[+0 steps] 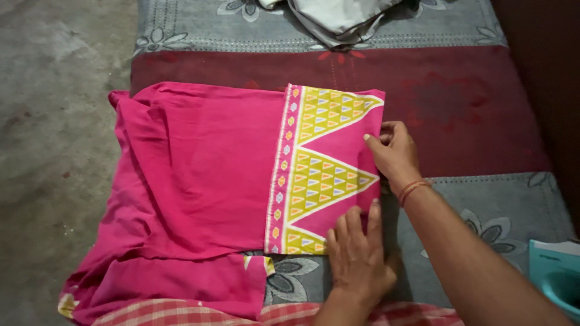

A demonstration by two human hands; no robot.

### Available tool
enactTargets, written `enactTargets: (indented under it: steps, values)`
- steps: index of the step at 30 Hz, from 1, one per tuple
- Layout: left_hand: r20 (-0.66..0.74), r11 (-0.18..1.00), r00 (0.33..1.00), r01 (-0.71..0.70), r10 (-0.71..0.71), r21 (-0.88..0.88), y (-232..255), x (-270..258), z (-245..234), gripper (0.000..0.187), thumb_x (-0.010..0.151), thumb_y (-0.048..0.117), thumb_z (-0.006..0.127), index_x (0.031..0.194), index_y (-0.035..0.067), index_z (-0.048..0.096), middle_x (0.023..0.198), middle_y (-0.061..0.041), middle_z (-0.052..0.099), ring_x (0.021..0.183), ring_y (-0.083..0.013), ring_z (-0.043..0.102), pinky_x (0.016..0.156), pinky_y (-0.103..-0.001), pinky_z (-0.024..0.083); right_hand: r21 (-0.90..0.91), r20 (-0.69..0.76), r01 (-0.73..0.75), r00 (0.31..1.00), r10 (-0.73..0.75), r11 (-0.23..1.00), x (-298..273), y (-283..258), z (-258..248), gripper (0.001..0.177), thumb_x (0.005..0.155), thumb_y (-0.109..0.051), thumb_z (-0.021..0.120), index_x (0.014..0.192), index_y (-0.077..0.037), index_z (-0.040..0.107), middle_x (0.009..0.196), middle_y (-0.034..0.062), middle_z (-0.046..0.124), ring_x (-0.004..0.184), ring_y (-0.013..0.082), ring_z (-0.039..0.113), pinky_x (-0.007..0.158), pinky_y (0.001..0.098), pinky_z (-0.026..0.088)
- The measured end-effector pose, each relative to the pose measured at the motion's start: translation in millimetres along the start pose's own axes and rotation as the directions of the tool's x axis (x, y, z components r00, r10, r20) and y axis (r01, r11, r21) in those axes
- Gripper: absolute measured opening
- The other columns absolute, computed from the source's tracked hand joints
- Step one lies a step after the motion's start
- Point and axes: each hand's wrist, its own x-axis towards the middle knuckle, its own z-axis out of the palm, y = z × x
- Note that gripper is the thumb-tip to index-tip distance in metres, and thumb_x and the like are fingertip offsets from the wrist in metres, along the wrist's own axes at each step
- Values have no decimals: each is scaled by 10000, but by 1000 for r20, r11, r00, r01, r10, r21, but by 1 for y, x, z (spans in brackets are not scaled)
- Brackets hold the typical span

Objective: The person irons a pink patterned cloth on a bed using a light blue iron. They smooth the fabric with their hands, move the iron back and forth, and adjust the cloth's position throughout the process.

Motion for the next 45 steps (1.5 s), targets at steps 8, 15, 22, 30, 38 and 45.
enactTargets:
  steps: [8, 15, 22, 30, 38, 45]
  values:
    - [-53, 898, 943, 293, -327, -327, -18, 12, -32, 785, 743, 35, 690, 1491, 75, 455, 1313, -212, 612, 1060, -405, 659, 863, -484, 536, 220, 84, 144, 983, -166, 965, -12, -48, 35, 572, 889, -103, 723, 1356, 8, 412, 930, 44, 702, 778, 88, 664, 637, 253, 546]
    - [-155, 574, 581, 658, -799, -488, -61, 15, -113, 574, 817, 146, 679, 1381, 192, 578, 1131, -80, 742, 963, -267, 741, 858, -398, 570, 419, 341, 19, 923, -177, 908, -25, -110, 89, 520, 957, -200, 707, 1363, -36, 425, 870, 37, 657, 722, 113, 651, 610, 277, 534]
    - [-388, 913, 874, 376, -292, 160, -52, 16, -112, 674, 705, 281, 833, 1322, 155, 592, 1310, -147, 533, 1228, -373, 478, 965, -559, 400, -186, -63, 364, 923, -380, 913, -10, -68, 93, 517, 893, -337, 807, 1206, 24, 608, 1035, 145, 681, 871, 263, 697, 737, 398, 583]
    - [-89, 907, 948, 319, -306, 274, -48, 11, -90, 769, 625, 192, 801, 1354, 67, 593, 1253, -148, 532, 1163, -373, 521, 887, -576, 449, -391, 141, 119, 988, -68, 913, -3, -57, 96, 591, 828, -510, 783, 1150, -28, 673, 948, 143, 740, 901, 323, 721, 801, 454, 556]
    - [-154, 976, 975, 178, -158, 124, -53, 27, -80, 281, 738, 96, 688, 1005, 45, 754, 917, -150, 648, 885, -363, 649, 741, -488, 538, -53, 94, 133, 987, -127, 990, 16, -50, 80, 318, 904, -264, 735, 1086, -23, 635, 990, 153, 712, 893, 275, 682, 769, 431, 529]
    - [-165, 999, 986, -25, 20, -28, 8, 73, -49, 270, 744, 93, 672, 993, 55, 769, 859, -148, 658, 846, -362, 669, 772, -483, 540, 157, -41, 188, 982, -184, 970, 69, -24, -11, 199, 943, -138, 741, 1032, -44, 589, 907, 47, 634, 804, 133, 580, 692, 330, 516]
